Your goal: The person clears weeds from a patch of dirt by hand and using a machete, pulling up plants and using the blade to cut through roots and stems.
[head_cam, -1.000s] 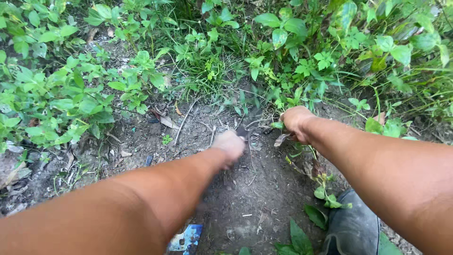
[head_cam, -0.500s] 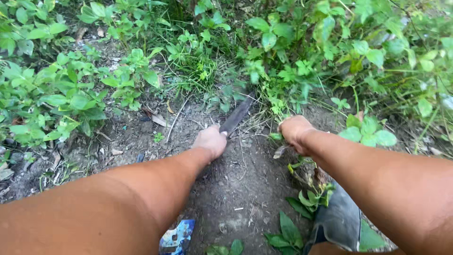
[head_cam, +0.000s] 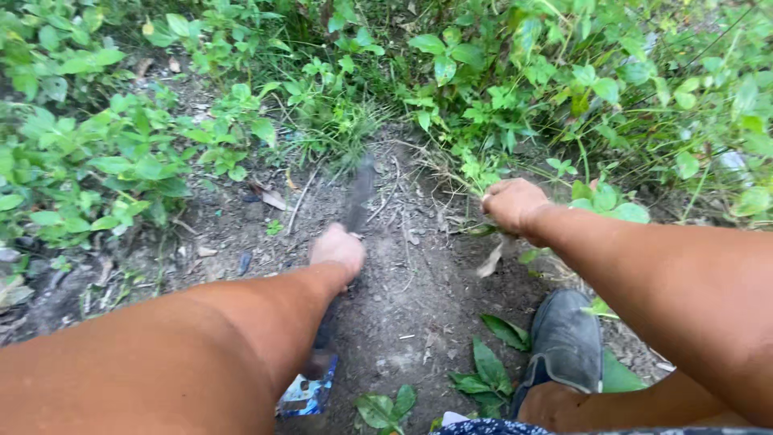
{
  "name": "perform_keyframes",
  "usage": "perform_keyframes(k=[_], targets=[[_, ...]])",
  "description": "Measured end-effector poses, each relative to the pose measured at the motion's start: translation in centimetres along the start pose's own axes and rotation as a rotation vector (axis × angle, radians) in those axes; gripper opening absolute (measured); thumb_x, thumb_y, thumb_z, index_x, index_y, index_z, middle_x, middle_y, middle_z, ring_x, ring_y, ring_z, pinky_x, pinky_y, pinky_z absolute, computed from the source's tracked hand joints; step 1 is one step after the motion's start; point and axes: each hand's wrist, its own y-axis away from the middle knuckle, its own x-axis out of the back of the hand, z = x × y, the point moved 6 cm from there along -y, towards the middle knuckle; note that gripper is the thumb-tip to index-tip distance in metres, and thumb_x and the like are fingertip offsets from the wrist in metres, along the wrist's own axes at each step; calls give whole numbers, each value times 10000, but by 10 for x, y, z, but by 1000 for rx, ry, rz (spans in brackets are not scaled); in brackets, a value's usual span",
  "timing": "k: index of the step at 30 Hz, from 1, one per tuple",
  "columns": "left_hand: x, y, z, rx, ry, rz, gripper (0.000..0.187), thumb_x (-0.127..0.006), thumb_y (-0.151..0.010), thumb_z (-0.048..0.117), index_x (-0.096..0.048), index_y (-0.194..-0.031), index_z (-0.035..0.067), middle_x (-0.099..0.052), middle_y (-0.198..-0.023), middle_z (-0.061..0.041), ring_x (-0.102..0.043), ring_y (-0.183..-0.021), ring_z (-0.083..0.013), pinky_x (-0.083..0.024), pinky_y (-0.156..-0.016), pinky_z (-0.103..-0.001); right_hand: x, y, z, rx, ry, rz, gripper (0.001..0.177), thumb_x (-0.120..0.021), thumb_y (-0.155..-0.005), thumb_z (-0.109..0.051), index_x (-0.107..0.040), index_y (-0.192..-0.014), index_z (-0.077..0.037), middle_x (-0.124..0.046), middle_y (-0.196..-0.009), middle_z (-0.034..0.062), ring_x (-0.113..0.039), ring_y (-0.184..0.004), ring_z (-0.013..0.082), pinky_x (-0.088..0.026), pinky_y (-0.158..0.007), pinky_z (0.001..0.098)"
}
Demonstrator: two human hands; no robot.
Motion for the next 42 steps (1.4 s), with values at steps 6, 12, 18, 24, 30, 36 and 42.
perform_keyframes(k=[6, 12, 18, 24, 30, 36, 42], targets=[[-17, 19, 21, -430, -501, -189, 404, -534, -992, 372, -618, -1308, 135, -660, -1286, -217, -620, -1234, -402, -473, -1073, -485, -18, 11, -45, -289, -336, -311, 318, -593, -954, -310, -769, -1192, -195, -721, -1235, 100, -692, -1144, 316, -516, -1063, 406], [19, 3, 14, -144, -157, -18, 399, -501, -1008, 337, -617, -1328, 128, -662, -1315, -200, -650, -1228, -382, -514, -1053, -478, 2, 53, 13, -400, -37, -350, 339, -569, -1004, -357, -726, -1276, -230, -729, -1272, 104, -695, -1187, 303, -534, -1072, 438], [-6, -6, 17, -183, -226, 25, 395, -504, -972, 207, -593, -1338, 89, -663, -1293, -241, -646, -1173, -401, -509, -1003, -484, -15, 73, 35, -499, 65, -423, 404, -595, -1005, -347, -634, -1371, -179, -581, -1444, 90, -573, -1337, 265, -466, -1137, 469], [-39, -17, 41, -178, -147, -123, 362, -470, -950, 91, -537, -1301, 37, -731, -1071, -251, -788, -772, -372, -651, -669, -487, 11, 28, -49, -321, -148, -383, 376, -611, -920, -207, -726, -1276, -171, -687, -1318, 137, -659, -1215, 291, -510, -1080, 406], [-45, -68, 47, 45, 289, -115, 304, -530, -923, 62, -716, -1143, -35, -707, -917, -226, -642, -646, -302, -549, -568, -491, 31, 30, -155, -266, -975, -611, 529, -671, -875, -183, -606, -1399, -203, -784, -1075, 90, -771, -861, 218, -604, -704, 352], [-59, -69, 80, -87, 57, -186, 294, -566, -884, 71, -734, -1106, -25, -708, -985, -237, -661, -780, -331, -555, -681, -481, 33, 24, -175, -431, -1568, -475, 694, -610, -745, 0, -483, -1368, -277, -615, -897, 31, -628, -700, 194, -532, -601, 397], [-71, -65, 122, -461, -460, -258, 284, -602, -845, 80, -751, -1068, -14, -709, -1053, -247, -679, -915, -359, -560, -795, -470, 25, 26, -145, -589, -1737, -295, 299, -582, -845, -53, -564, -1133, -132, -538, -729, 82, -554, -534, 216, -519, -470, 401]])
